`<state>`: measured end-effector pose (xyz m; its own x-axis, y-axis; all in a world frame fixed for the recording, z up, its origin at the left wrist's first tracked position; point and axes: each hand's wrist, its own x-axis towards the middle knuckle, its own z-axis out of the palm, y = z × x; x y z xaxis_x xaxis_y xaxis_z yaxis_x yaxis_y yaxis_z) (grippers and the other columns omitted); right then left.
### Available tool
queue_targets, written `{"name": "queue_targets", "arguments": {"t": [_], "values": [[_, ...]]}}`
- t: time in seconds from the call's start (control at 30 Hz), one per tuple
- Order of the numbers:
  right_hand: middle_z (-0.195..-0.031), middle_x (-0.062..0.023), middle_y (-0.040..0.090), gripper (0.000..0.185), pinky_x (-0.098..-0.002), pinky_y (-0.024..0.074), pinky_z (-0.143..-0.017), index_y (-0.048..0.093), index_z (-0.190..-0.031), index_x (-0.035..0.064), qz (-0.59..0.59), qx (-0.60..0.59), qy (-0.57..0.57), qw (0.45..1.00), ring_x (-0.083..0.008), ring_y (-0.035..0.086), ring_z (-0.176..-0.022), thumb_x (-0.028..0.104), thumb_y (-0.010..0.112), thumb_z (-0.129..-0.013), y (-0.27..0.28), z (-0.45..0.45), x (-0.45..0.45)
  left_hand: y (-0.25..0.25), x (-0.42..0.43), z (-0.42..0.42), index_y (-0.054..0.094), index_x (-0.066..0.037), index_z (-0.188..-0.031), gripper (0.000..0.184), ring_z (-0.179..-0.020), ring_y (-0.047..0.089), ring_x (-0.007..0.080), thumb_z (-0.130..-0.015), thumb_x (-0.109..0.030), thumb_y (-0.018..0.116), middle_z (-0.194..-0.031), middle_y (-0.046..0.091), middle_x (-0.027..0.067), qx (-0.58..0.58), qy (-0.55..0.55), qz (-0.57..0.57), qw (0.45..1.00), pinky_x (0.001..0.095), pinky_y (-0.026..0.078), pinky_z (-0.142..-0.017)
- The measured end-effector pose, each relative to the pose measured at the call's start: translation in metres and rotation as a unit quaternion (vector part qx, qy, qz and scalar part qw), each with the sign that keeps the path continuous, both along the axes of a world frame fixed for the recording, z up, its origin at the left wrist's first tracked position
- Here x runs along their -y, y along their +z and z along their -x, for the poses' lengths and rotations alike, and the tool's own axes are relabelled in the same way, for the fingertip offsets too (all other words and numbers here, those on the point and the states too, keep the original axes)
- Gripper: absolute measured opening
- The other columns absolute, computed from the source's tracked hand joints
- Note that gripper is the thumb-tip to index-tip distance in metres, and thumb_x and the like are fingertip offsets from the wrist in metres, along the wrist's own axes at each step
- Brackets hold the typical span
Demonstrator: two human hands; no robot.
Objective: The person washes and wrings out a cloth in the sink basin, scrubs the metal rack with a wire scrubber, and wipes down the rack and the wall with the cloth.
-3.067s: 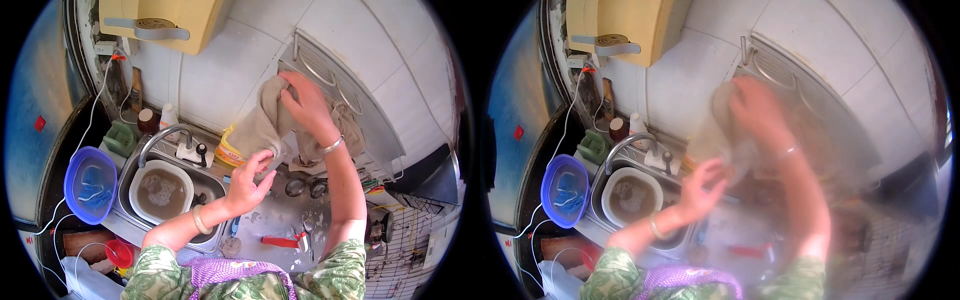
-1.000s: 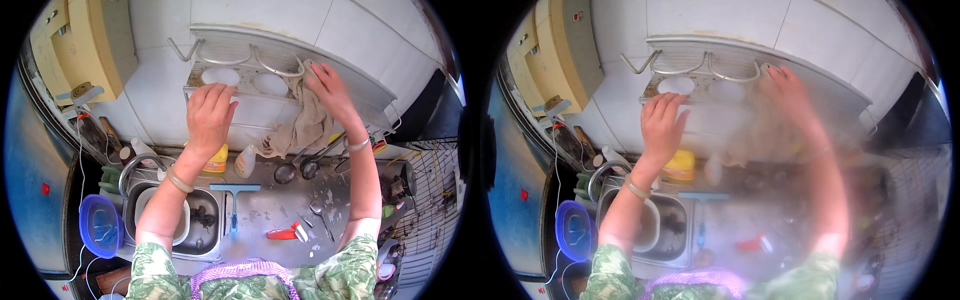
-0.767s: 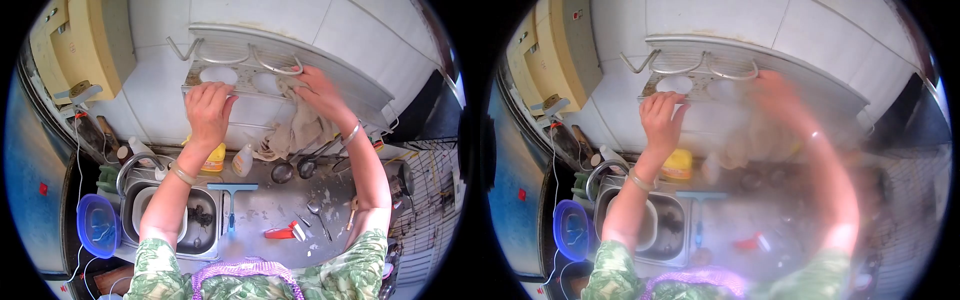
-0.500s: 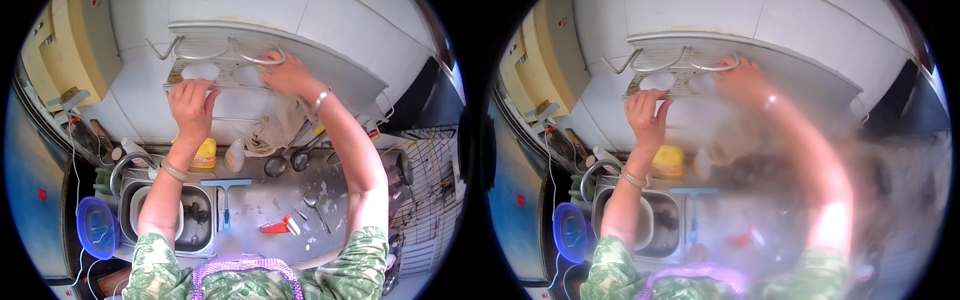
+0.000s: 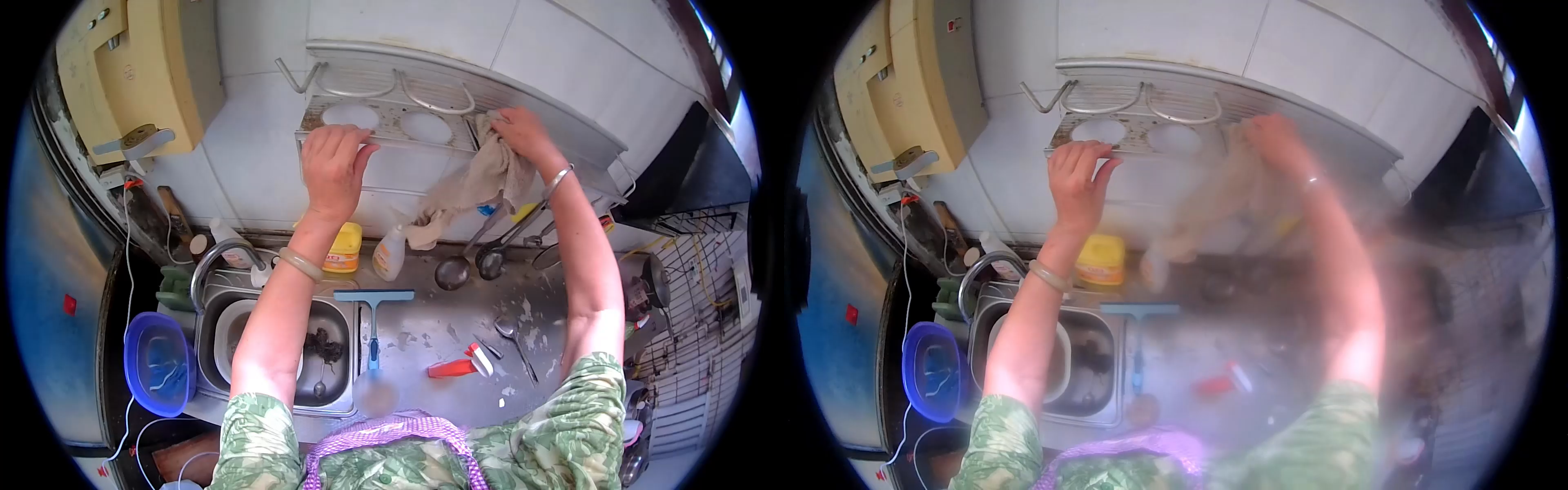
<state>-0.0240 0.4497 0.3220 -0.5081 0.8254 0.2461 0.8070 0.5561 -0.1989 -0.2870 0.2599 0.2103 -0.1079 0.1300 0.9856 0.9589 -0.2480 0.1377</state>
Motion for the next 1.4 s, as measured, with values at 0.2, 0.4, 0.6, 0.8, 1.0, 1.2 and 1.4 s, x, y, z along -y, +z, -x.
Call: {"name": "queue_targets", "arguments": {"t": [0.2,0.4,0.6,0.8,1.0,1.2,1.4], "values": [[-0.109,-0.0133,0.065,0.028,-0.0409,0.0442,-0.093,0.071,-0.109,0.0093,-0.197,-0.021,0.095,0.976,-0.0350,0.055,-0.105,0.024,0.059,-0.089,-0.030,0.006,0.028,-0.005,-0.008,0.001,0.068,-0.008,-0.092,0.025,-0.092,0.064,0.0260,-0.070,-0.010,0.080,-0.093,0.070,0.0046,-0.010,-0.012,-0.040,0.999,0.0391,0.047,-0.085],[-0.114,-0.0108,0.061,0.027,-0.0397,0.0434,-0.096,0.070,-0.113,0.0114,-0.147,-0.057,0.228,0.961,-0.0327,0.051,-0.110,0.016,0.062,-0.087,-0.017,0.026,0.078,-0.005,-0.007,-0.002,0.069,-0.008,-0.092,0.026,-0.093,0.066,0.0252,-0.069,-0.009,0.081,-0.093,0.071,0.0047,-0.012,0.003,-0.035,0.999,0.0385,0.048,-0.087],[-0.111,-0.0110,0.061,0.028,-0.0401,0.0461,-0.093,0.070,-0.112,0.0122,-0.220,-0.005,0.282,0.934,-0.0325,0.053,-0.107,0.007,0.062,-0.085,-0.014,0.013,0.081,0.002,-0.005,0.004,0.068,-0.009,-0.090,0.023,-0.090,0.065,0.0253,-0.071,-0.014,0.080,-0.091,0.070,0.0045,-0.035,0.006,-0.018,0.999,0.0387,0.049,-0.085],[-0.105,-0.0101,0.063,0.026,-0.0406,0.0497,-0.088,0.070,-0.105,0.0101,-0.368,-0.156,0.152,0.904,-0.0330,0.058,-0.098,0.006,0.064,-0.081,-0.022,-0.009,0.098,0.003,-0.002,0.002,0.068,-0.010,-0.088,0.021,-0.087,0.065,0.0250,-0.071,-0.015,0.080,-0.087,0.070,0.0031,-0.024,0.018,-0.021,0.999,0.0376,0.049,-0.081],[-0.109,-0.0084,0.063,0.033,-0.0428,0.0515,-0.084,0.069,-0.106,0.0171,-0.456,-0.110,0.220,0.855,-0.0299,0.057,-0.104,0.011,0.065,-0.074,-0.070,0.046,0.118,0.006,-0.001,0.000,0.067,-0.011,-0.087,0.022,-0.084,0.065,0.0251,-0.070,-0.015,0.081,-0.085,0.070,0.0034,-0.028,0.022,0.009,0.999,0.0365,0.051,-0.077],[-0.107,-0.0063,0.062,0.039,-0.0371,0.0519,-0.080,0.073,-0.101,0.0151,-0.467,-0.113,0.101,0.871,-0.0287,0.057,-0.094,-0.003,0.065,-0.068,-0.064,-0.047,0.093,0.005,0.003,0.003,0.067,-0.010,-0.089,0.022,-0.085,0.066,0.0247,-0.072,-0.014,0.080,-0.086,0.070,0.0036,-0.035,0.018,0.003,0.999,0.0371,0.051,-0.081],[-0.105,-0.0059,0.063,0.040,-0.0371,0.0518,-0.077,0.074,-0.099,0.0141,-0.492,-0.125,0.169,0.845,-0.0289,0.057,-0.092,-0.005,0.065,-0.066,-0.071,0.009,0.104,0.003,0.018,0.010,0.067,-0.008,-0.102,0.024,-0.096,0.065,0.0288,-0.080,-0.009,0.074,-0.102,0.070,0.0081,0.024,-0.035,-0.011,0.999,0.0394,0.049,-0.090]]}}
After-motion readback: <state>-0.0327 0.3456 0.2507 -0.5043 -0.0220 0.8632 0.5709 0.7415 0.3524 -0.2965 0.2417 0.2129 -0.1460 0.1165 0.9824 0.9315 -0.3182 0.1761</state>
